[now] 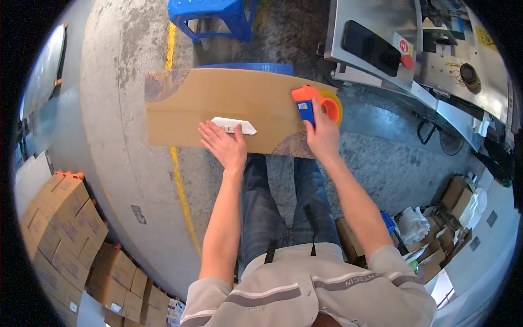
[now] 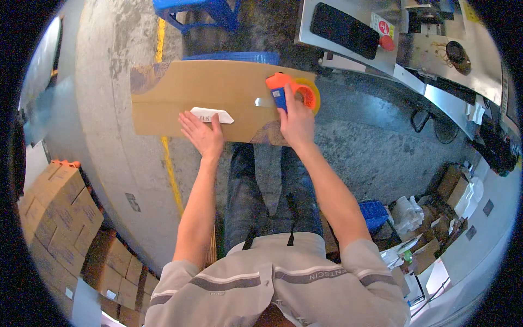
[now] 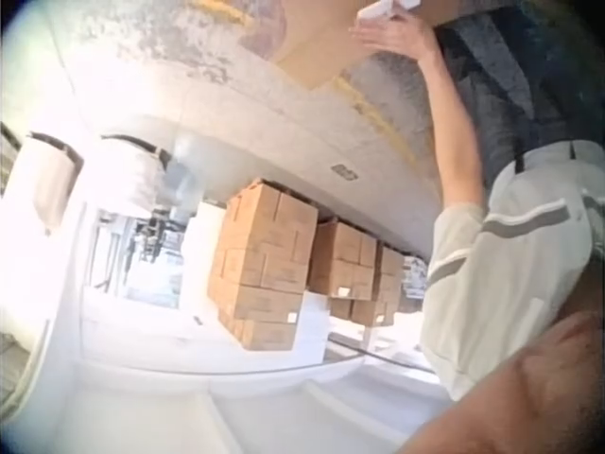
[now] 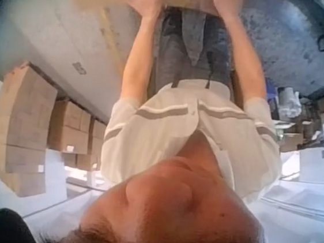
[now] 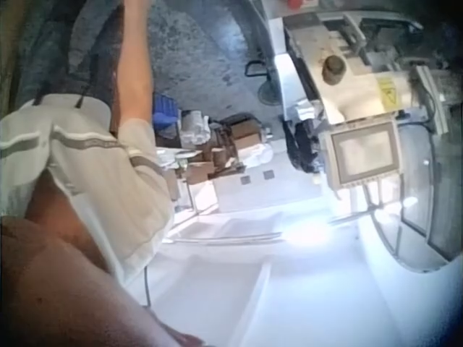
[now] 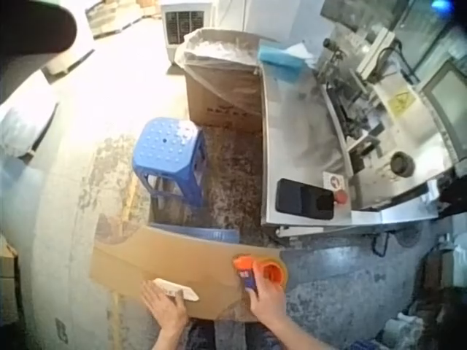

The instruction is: Packaging and sealing boxes of paper products using a heat-sealing machine and tape dispenser.

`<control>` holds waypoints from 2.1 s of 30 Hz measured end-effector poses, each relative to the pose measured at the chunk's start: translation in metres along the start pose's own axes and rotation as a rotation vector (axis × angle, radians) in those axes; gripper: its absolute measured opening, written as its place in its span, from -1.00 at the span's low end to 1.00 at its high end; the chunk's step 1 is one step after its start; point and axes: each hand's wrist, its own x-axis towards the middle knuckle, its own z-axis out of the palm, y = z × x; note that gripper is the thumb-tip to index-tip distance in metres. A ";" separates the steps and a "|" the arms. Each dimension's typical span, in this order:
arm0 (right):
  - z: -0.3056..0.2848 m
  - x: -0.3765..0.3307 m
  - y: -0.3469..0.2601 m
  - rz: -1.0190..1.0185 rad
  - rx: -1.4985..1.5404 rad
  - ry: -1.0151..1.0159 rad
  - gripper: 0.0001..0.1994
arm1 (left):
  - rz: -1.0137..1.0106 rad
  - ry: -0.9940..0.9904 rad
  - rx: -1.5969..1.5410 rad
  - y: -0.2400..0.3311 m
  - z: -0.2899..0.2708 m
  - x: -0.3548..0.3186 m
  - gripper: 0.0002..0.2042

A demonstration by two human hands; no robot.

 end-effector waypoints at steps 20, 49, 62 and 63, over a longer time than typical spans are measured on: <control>-0.127 -0.044 -0.068 -0.352 0.474 -0.797 -0.18 | -0.643 -1.413 -1.841 -0.010 -0.078 -0.040 -0.65; -0.046 -0.019 -0.020 -0.153 0.061 -0.656 -0.35 | -0.229 -0.049 -0.639 -0.133 -0.035 0.110 -0.77; -0.037 -0.009 -0.044 -0.160 -0.198 -0.694 -0.36 | -0.010 0.155 0.158 -0.124 -0.047 0.103 -0.47; -0.038 -0.008 -0.048 -0.163 -0.238 -0.708 -0.37 | -0.024 0.148 0.130 -0.123 -0.048 0.103 -0.44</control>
